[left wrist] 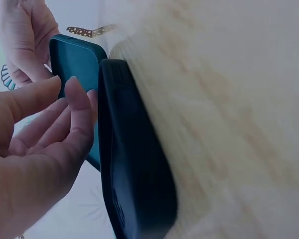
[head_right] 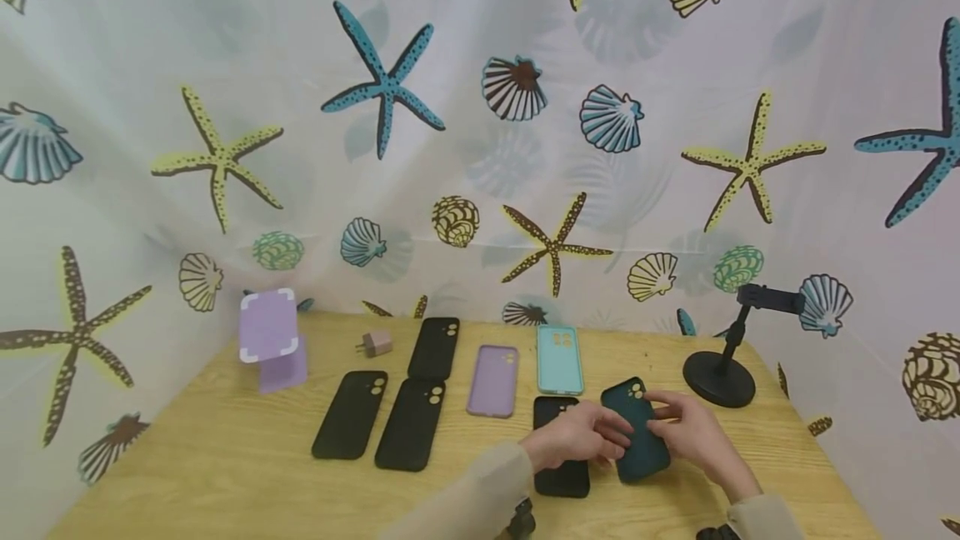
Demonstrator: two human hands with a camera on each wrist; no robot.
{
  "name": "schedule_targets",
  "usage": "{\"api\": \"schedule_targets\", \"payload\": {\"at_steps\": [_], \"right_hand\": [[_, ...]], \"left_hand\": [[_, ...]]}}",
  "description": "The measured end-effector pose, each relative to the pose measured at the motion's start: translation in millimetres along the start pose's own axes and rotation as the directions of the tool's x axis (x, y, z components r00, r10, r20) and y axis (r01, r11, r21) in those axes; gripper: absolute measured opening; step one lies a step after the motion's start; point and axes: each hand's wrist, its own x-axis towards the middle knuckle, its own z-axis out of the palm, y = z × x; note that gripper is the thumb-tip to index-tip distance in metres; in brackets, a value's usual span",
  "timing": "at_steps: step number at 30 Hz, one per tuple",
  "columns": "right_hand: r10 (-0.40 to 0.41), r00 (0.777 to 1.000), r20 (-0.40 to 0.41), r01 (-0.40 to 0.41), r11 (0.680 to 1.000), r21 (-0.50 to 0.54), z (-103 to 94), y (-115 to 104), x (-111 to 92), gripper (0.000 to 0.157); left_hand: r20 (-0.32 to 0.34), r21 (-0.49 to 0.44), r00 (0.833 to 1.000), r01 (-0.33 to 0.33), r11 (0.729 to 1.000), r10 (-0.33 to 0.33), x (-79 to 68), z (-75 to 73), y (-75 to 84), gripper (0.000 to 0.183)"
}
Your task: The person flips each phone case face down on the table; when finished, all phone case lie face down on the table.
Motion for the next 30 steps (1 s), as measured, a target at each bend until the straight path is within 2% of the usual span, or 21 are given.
{"api": "schedule_targets", "payload": {"at_steps": [4, 10, 15, 20, 26, 30], "right_hand": [[0.021, 1.0, 0.018, -0.022, 1.0, 0.008, -2.3, 6, 1, 0.052], [0.041, 0.998, 0.043, -0.041, 0.999, -0.006, -2.5, 14, 2, 0.052], [0.053, 0.998, 0.044, -0.054, 0.998, 0.02, -1.4, 20, 1, 0.052], [0.027, 0.998, 0.056, -0.029, 0.999, 0.038, -2.0, 22, 4, 0.053], [0.046, 0.997, 0.064, -0.047, 0.999, 0.012, -3.0, 22, 9, 0.052], [0.039, 0.996, 0.074, -0.041, 0.999, 0.019, -2.5, 21, 8, 0.052]], "left_hand": [[0.014, 0.164, 0.998, -0.057, 0.985, 0.055, 1.5, 1.0, 1.3, 0.029], [0.07, 0.402, 0.993, -0.111, 0.909, 0.091, 4.6, 1.2, 4.6, 0.026], [0.134, 0.465, 0.986, -0.149, 0.873, 0.097, 7.1, -0.1, 5.5, 0.025], [0.135, 0.524, 0.986, -0.157, 0.837, 0.1, 10.1, -3.7, 3.8, 0.023], [0.133, 0.594, 0.987, -0.152, 0.79, 0.09, 12.2, -3.9, 4.9, 0.022], [0.132, 0.652, 0.988, -0.144, 0.744, 0.075, 12.4, -1.9, 5.9, 0.022]]}}
